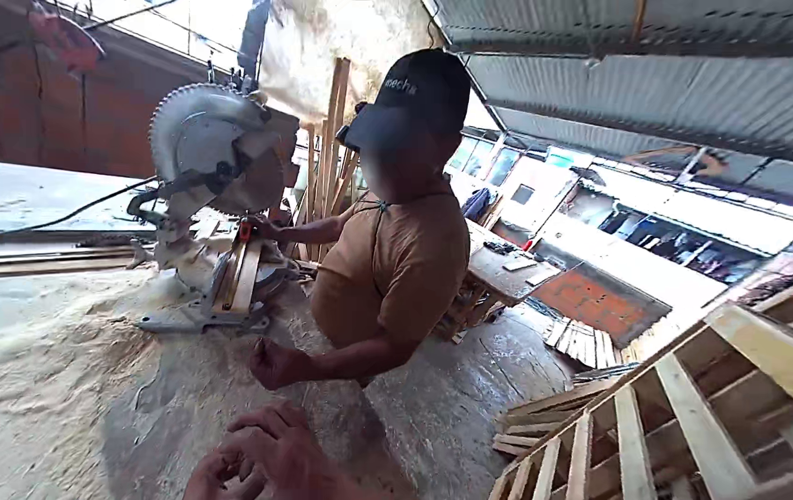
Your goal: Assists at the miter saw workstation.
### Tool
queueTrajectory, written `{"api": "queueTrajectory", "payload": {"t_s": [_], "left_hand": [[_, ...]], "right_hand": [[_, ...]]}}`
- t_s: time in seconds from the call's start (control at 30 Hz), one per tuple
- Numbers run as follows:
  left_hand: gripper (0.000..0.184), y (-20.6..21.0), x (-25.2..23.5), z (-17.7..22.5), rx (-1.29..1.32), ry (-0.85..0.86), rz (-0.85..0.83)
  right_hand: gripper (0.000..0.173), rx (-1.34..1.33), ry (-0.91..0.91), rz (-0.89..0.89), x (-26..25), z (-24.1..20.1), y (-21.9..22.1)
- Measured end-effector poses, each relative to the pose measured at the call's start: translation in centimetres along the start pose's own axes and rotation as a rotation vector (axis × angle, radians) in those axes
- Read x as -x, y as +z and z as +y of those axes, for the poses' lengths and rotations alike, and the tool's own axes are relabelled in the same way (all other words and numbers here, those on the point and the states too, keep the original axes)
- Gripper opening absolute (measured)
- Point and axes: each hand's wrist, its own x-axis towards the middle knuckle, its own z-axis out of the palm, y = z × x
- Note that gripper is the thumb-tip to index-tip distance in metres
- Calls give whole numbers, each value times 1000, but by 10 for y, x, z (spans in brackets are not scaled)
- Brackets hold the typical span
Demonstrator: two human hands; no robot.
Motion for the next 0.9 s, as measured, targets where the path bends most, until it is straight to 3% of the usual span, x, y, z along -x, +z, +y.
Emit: {"api": "queueTrajectory", "payload": {"t_s": [0.07,0.2,0.3,0.43,0.63,0.8,0.9], "left_hand": [[21,3,2,0,16,-72,25],[25,4,-5,-13,35,9,35],[17,0,-5,-17,-24,42,18],[29,-4,-1,-25,-80,31,32],[18,16,-43,-15,-203,-10,-56],[23,23,-12,15,-392,-126,-63],[17,33,-14,32,-631,-181,-100]], "right_hand": [[39,-8,-76,80,-5,-9,-14],[40,-90,7,-108,16,-2,5],[47,-272,138,4,26,12,3],[50,-279,243,158,33,29,-20],[40,190,220,164,40,31,-52],[28,821,-175,104,45,-24,-75],[11,989,-249,85,26,-31,-86]]}}
